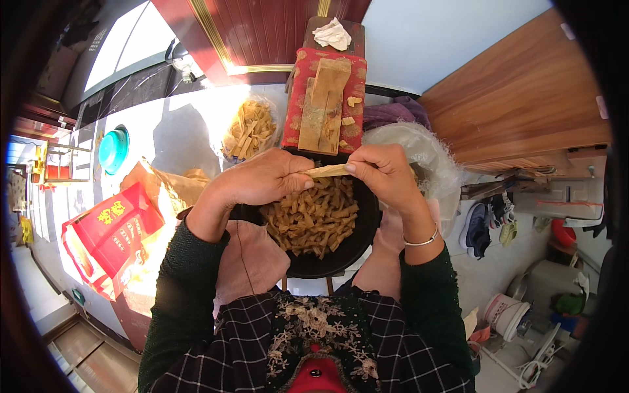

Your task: The person tears dried, light-brown food strips by hand into smaller pieces and places them into a black bowl. The person repeatedly picks up strips, tears them, and drops the pieces into the bowl, accumulating a pile of torn pieces.

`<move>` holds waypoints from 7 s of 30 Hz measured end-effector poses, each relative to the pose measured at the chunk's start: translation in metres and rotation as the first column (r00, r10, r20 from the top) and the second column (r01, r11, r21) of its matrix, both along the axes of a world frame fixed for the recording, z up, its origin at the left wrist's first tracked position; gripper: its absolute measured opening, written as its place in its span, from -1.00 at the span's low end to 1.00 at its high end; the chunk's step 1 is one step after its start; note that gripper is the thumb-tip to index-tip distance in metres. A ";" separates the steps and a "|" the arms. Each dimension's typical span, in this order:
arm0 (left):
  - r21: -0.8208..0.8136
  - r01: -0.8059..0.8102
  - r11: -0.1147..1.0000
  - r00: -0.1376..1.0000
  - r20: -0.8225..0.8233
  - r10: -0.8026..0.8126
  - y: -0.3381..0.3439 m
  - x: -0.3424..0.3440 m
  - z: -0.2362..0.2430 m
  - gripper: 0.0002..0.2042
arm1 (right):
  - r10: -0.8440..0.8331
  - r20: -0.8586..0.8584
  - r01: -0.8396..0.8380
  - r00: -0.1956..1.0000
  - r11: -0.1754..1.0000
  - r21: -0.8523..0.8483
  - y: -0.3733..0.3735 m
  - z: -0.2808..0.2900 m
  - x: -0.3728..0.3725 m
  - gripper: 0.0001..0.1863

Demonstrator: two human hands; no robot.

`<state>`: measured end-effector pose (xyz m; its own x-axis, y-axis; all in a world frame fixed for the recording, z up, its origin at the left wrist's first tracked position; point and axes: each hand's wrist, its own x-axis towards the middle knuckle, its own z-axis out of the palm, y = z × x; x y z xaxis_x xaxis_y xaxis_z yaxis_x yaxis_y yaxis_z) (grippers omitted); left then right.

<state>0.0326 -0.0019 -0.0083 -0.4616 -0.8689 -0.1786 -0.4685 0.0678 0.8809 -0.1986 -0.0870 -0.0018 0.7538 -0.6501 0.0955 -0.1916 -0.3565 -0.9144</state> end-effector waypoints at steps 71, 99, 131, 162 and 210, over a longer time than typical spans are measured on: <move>-0.009 -0.701 0.713 0.682 -0.302 0.666 -0.006 -0.030 -0.002 -0.94 | -0.024 0.399 -0.331 0.916 0.517 0.790 0.002 -0.013 0.033 -0.82; -0.348 -0.399 0.848 0.911 -0.044 0.410 0.010 0.006 0.011 -0.66 | -0.111 0.195 0.005 0.975 0.880 0.476 0.006 -0.009 0.013 -0.86; 0.219 -0.543 0.810 0.742 -0.326 0.586 0.005 -0.051 -0.020 -0.59 | -0.198 0.172 -0.073 0.965 0.426 0.902 0.014 -0.032 0.055 -0.69; -0.133 -0.708 0.694 0.706 -0.162 0.690 0.001 -0.044 0.002 -0.85 | -0.266 0.147 0.107 0.953 0.747 0.656 0.036 -0.021 0.052 -0.73; 0.162 -0.355 0.921 0.775 -0.499 0.386 0.013 0.002 0.009 -0.65 | -0.142 0.480 -0.233 0.866 0.735 0.637 0.001 -0.011 0.010 -0.89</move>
<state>0.0341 0.0109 0.0010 -0.1430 -0.9878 -0.0620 0.0727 -0.0729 0.9947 -0.1882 -0.0860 -0.0125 0.7618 -0.6478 0.0054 0.3222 0.3718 -0.8706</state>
